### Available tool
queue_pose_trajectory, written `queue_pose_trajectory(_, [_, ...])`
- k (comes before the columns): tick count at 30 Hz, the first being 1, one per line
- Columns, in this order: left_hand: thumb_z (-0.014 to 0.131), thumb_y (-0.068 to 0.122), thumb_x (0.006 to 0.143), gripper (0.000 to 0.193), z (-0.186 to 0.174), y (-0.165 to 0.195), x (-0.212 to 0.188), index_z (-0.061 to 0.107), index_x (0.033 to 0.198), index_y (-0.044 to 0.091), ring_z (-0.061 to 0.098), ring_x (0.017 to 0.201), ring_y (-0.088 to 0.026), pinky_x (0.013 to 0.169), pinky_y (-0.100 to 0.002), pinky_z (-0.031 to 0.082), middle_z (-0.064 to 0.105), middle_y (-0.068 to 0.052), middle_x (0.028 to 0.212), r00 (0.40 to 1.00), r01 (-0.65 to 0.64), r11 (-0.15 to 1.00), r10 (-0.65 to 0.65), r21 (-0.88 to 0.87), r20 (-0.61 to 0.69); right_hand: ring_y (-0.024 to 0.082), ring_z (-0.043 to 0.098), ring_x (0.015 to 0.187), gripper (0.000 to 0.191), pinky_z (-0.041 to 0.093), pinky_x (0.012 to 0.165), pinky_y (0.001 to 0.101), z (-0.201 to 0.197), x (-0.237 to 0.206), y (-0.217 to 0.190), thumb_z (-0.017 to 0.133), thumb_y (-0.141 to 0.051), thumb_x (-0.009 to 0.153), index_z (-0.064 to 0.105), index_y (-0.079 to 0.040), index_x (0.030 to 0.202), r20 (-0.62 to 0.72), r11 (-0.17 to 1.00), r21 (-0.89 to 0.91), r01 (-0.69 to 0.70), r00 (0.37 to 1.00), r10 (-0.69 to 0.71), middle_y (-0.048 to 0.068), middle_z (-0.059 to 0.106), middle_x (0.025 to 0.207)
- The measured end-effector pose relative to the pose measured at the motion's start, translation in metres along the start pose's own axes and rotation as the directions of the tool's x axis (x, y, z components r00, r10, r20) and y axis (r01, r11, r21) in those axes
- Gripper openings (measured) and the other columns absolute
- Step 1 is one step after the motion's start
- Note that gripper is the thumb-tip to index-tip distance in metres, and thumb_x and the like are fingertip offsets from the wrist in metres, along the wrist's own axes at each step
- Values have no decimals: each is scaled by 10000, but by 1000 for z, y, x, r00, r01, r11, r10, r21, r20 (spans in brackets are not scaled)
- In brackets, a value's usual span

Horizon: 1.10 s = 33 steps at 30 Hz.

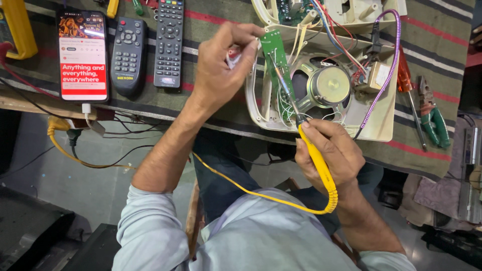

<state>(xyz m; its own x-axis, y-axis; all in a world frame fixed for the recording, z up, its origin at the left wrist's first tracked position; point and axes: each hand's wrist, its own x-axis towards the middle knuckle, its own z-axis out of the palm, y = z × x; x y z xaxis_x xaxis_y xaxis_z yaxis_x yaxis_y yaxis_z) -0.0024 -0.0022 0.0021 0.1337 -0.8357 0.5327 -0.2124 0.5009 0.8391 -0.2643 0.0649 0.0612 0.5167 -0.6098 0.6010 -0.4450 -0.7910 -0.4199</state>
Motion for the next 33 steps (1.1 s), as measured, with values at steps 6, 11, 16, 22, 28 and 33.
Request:
queue_pose_trajectory(6, [608, 85, 1068, 43, -11, -3, 11, 582, 1066, 51, 651, 766, -26, 540, -174, 461, 738, -31, 1003, 968, 243, 888, -246, -390, 43, 269, 728, 920, 325, 599, 807, 331, 2, 0, 1, 788, 30, 892, 701, -1, 1204, 1, 1000, -25, -16, 1000, 16, 193, 707, 1107])
queue_pose_trajectory(11, [680, 147, 1108, 133, -26, -10, 22, 644, 1073, 24, 590, 782, -34, 656, -199, 472, 715, -18, 956, 983, 185, 961, -179, -207, 47, 264, 729, 911, 327, 599, 799, 333, 3, 0, 3, 785, 40, 885, 708, -2, 1200, -19, 999, -32, -17, 1000, 16, 187, 711, 1099])
queue_pose_trajectory(16, [717, 217, 1052, 193, -25, -21, 35, 748, 1033, 27, 610, 721, -8, 593, -188, 462, 721, 18, 835, 939, 322, 936, -297, -141, 173, 263, 726, 912, 328, 600, 798, 333, 3, 1, 4, 786, 40, 889, 706, 2, 1205, -20, 1000, -23, -14, 1000, 13, 184, 708, 1099])
queue_pose_trajectory(22, [795, 204, 991, 216, -14, -34, 48, 755, 909, 8, 519, 626, -5, 522, -204, 385, 632, 44, 706, 917, 301, 950, -263, -87, 301, 261, 728, 913, 329, 601, 797, 331, 2, 2, 3, 781, 39, 888, 703, 1, 1205, -12, 1000, -19, -15, 1000, 15, 185, 704, 1105])
queue_pose_trajectory(28, [773, 201, 1012, 246, -17, -33, 50, 698, 872, 13, 481, 622, -9, 529, -217, 364, 584, 64, 703, 876, 384, 910, -304, -158, 375, 257, 721, 902, 316, 591, 785, 324, 0, 0, 1, 778, 32, 894, 693, 9, 1198, -11, 1000, -8, -8, 1000, 8, 184, 708, 1101])
queue_pose_trajectory(33, [709, 208, 1079, 253, -24, -23, 55, 663, 929, 11, 472, 648, -24, 541, -229, 388, 541, 41, 721, 864, 250, 968, -213, -21, 457, 248, 731, 916, 289, 591, 798, 310, 1, -6, 2, 752, 26, 922, 684, 11, 1202, -43, 999, 41, -34, 998, 36, 185, 708, 1111])
